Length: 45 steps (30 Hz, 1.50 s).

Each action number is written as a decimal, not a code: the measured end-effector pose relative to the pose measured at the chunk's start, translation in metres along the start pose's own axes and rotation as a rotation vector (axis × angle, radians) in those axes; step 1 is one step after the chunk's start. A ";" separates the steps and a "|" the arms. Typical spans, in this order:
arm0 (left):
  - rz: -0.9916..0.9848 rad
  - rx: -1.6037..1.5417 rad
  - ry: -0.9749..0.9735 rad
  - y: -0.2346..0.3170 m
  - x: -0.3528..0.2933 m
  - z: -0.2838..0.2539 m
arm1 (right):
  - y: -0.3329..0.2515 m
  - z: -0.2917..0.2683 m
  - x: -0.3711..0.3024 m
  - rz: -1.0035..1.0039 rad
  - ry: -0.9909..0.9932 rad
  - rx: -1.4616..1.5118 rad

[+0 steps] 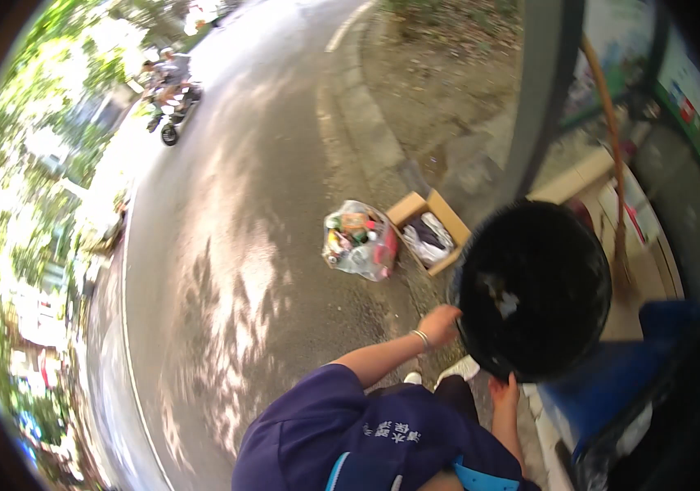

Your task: The person sorts recyclables and trash by flattening cardboard boxes, picking items from trash bags and bins, and unfolding discarded clothes by hand. They separate and place the bottles, paper packaging, and clothing into different containers and bins.

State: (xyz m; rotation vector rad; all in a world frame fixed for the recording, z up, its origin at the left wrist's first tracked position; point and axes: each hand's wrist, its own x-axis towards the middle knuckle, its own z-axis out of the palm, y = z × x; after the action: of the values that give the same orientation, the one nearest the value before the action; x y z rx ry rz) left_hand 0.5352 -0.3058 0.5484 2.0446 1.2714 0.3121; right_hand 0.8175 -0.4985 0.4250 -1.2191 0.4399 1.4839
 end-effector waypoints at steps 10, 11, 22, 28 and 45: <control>0.589 0.499 -0.393 0.013 0.085 0.007 | 0.006 -0.016 -0.009 -0.120 -0.250 -0.048; 0.615 0.501 -0.412 0.002 0.096 0.012 | 0.011 0.000 -0.027 -0.215 -0.309 -0.062; 0.709 0.700 -0.959 -0.071 0.095 0.033 | 0.138 0.051 0.081 -0.496 0.099 0.568; 0.700 0.516 -0.947 -0.076 0.091 0.030 | 0.166 0.069 0.108 -0.471 0.174 0.628; 0.788 0.676 -0.829 -0.006 0.151 0.082 | 0.110 0.074 0.166 -0.446 0.289 0.855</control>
State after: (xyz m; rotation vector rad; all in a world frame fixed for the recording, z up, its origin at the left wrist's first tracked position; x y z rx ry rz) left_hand 0.6482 -0.2101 0.4621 2.7144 0.0036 -0.6673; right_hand 0.7110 -0.3910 0.2755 -0.7535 0.8273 0.6086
